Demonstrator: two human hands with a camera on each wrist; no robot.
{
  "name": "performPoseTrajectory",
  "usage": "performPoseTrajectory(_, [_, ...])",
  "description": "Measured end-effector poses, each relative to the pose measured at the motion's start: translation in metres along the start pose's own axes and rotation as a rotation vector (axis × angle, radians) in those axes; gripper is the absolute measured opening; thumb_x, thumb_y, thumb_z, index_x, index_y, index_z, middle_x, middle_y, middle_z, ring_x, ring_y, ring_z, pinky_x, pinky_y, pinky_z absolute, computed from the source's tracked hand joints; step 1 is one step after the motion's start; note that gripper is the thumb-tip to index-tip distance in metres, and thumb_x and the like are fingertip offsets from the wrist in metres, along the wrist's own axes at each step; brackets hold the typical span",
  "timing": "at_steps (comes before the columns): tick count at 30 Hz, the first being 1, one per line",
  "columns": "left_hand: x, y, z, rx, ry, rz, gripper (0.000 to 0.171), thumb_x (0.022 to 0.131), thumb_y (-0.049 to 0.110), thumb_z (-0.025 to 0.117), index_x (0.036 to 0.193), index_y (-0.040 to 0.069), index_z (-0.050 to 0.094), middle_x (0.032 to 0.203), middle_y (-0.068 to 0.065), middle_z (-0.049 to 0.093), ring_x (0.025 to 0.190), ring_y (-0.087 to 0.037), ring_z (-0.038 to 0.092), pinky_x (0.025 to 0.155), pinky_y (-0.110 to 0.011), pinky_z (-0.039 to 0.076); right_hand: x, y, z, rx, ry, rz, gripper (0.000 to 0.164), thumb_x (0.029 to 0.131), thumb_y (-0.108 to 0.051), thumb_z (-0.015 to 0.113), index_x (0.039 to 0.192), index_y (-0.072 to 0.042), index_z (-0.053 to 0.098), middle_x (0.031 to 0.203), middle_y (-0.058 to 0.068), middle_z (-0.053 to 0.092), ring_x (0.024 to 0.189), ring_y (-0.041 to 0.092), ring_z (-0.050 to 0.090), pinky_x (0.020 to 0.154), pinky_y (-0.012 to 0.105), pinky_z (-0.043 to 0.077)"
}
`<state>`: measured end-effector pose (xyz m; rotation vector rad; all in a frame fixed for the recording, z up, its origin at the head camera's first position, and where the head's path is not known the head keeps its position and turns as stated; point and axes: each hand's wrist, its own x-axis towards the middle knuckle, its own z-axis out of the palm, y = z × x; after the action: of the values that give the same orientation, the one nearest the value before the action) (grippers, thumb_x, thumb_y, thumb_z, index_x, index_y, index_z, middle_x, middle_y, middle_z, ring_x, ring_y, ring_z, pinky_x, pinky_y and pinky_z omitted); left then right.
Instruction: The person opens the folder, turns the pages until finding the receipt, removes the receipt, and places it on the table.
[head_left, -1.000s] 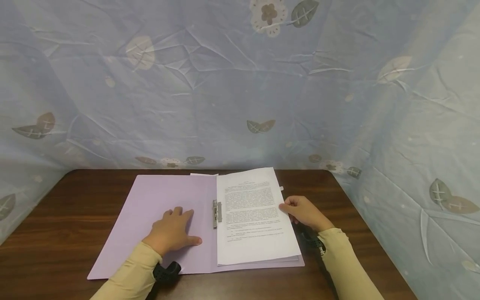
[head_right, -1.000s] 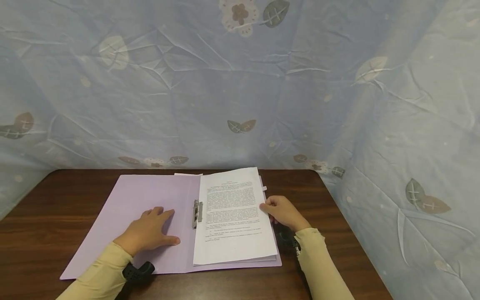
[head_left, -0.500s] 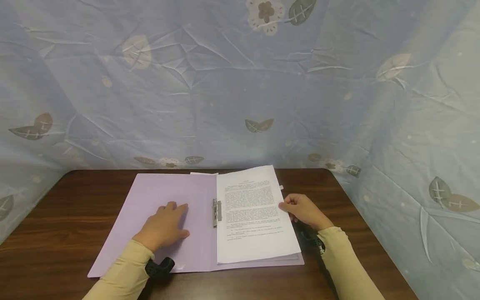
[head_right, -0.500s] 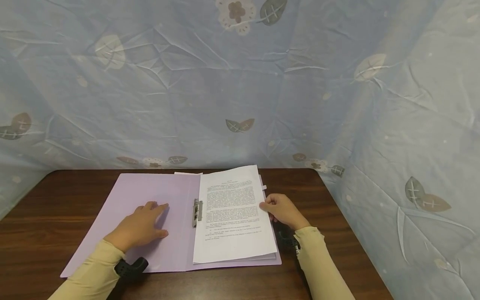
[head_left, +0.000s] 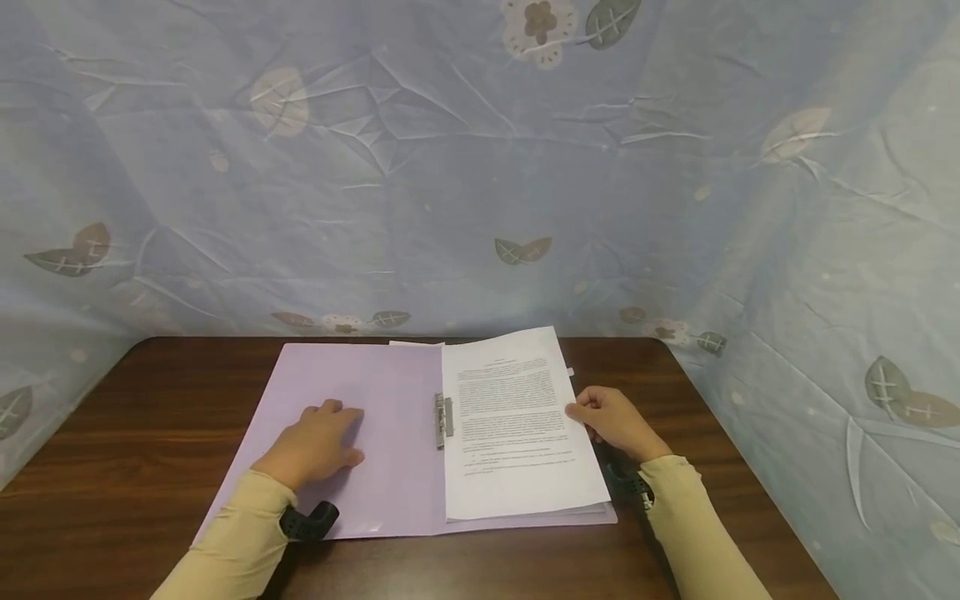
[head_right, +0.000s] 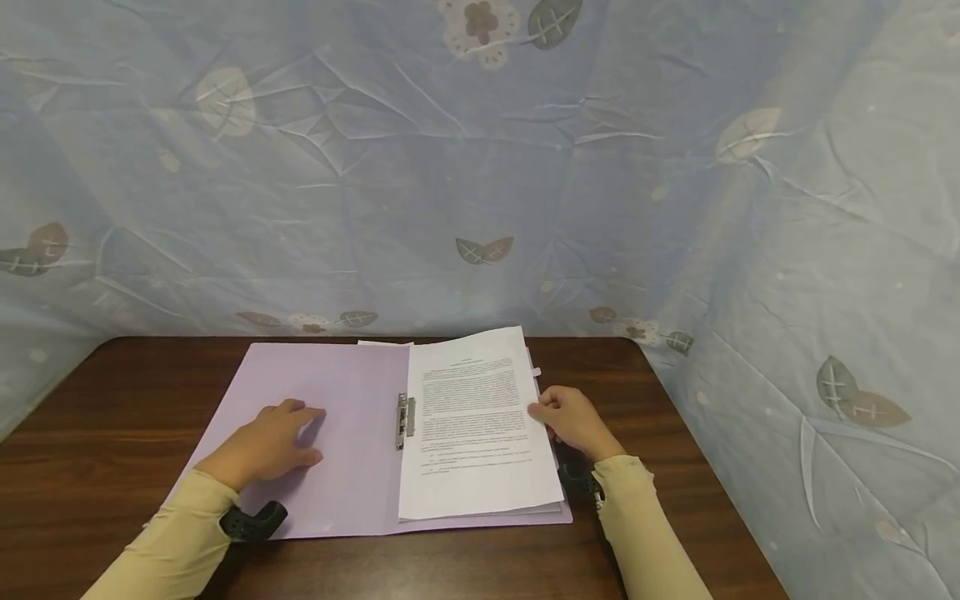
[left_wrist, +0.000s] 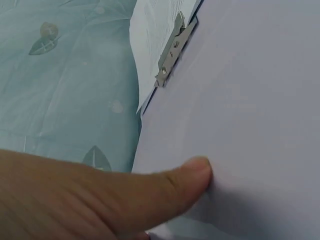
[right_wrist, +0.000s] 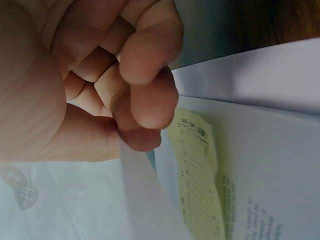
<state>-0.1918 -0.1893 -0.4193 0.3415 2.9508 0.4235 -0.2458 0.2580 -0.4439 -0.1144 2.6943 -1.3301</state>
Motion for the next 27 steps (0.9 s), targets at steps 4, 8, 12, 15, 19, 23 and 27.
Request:
performPoseTrajectory(4, [-0.0004,-0.0022,-0.0002,-0.019,-0.033,0.014,0.070,0.089,0.040,0.080,0.143,0.001,0.058,0.148,-0.037,0.045,0.134,-0.060,0.042,0.102,-0.071,0.042,-0.0017,-0.0009,-0.0004,-0.009,0.018,0.023,0.014,0.098,-0.016,0.069,0.094,-0.003,0.068,0.069,0.004,0.060,0.061,0.018,0.053,0.056,0.030,0.046])
performPoseTrajectory(8, [-0.0015,-0.0028,-0.0012,-0.050,-0.066,-0.003,0.091,0.080,0.054,0.084,0.148,0.001,0.053,0.154,-0.037,0.039,0.140,-0.061,0.035,0.101,-0.078,0.036,-0.0026,-0.0015,-0.0009,-0.013,0.020,0.024,0.014,0.098,-0.016,0.069,0.094,-0.003,0.068,0.069,0.005,0.059,0.061,0.018,0.053,0.056,0.030,0.046])
performPoseTrajectory(12, [-0.0014,-0.0030,-0.0004,-0.059,-0.079,-0.014,0.095,0.079,0.055,0.084,0.151,0.002,0.050,0.158,-0.035,0.033,0.143,-0.062,0.027,0.098,-0.086,0.030,-0.0023,0.0001,-0.0016,-0.026,0.013,0.018,0.014,0.098,-0.016,0.069,0.094,-0.003,0.068,0.070,0.005,0.060,0.062,0.018,0.053,0.057,0.030,0.046])
performPoseTrajectory(15, [-0.0006,-0.0026,0.0017,-0.053,-0.083,-0.011,0.095,0.081,0.056,0.082,0.152,0.003,0.049,0.160,-0.036,0.028,0.145,-0.064,0.021,0.098,-0.088,0.027,-0.0017,0.0024,-0.0022,-0.045,0.020,0.016,0.014,0.098,-0.017,0.069,0.094,-0.003,0.069,0.071,0.005,0.061,0.063,0.019,0.054,0.058,0.031,0.047])
performPoseTrajectory(19, [0.0002,-0.0013,0.0035,-0.039,-0.090,-0.007,0.096,0.082,0.058,0.080,0.154,0.004,0.047,0.160,-0.038,0.026,0.143,-0.067,0.021,0.097,-0.087,0.029,-0.0010,0.0046,-0.0035,-0.064,0.034,0.019,0.015,0.098,-0.019,0.070,0.094,-0.004,0.068,0.072,0.004,0.062,0.063,0.019,0.055,0.058,0.031,0.047])
performPoseTrajectory(23, [0.0007,0.0002,0.0034,-0.025,-0.093,-0.006,0.097,0.081,0.059,0.080,0.154,0.004,0.047,0.158,-0.039,0.028,0.141,-0.068,0.024,0.097,-0.085,0.032,-0.0004,0.0060,-0.0057,-0.065,0.045,0.013,0.019,0.099,-0.023,0.069,0.094,-0.004,0.069,0.071,0.004,0.060,0.064,0.018,0.054,0.059,0.031,0.046])
performPoseTrajectory(27, [0.0002,0.0005,0.0042,-0.023,-0.089,-0.011,0.096,0.081,0.059,0.081,0.153,0.005,0.048,0.158,-0.039,0.029,0.141,-0.068,0.025,0.097,-0.085,0.033,0.0002,0.0074,-0.0076,-0.040,0.050,0.022,0.023,0.099,-0.026,0.069,0.093,-0.004,0.070,0.073,0.004,0.059,0.066,0.019,0.054,0.060,0.032,0.047])
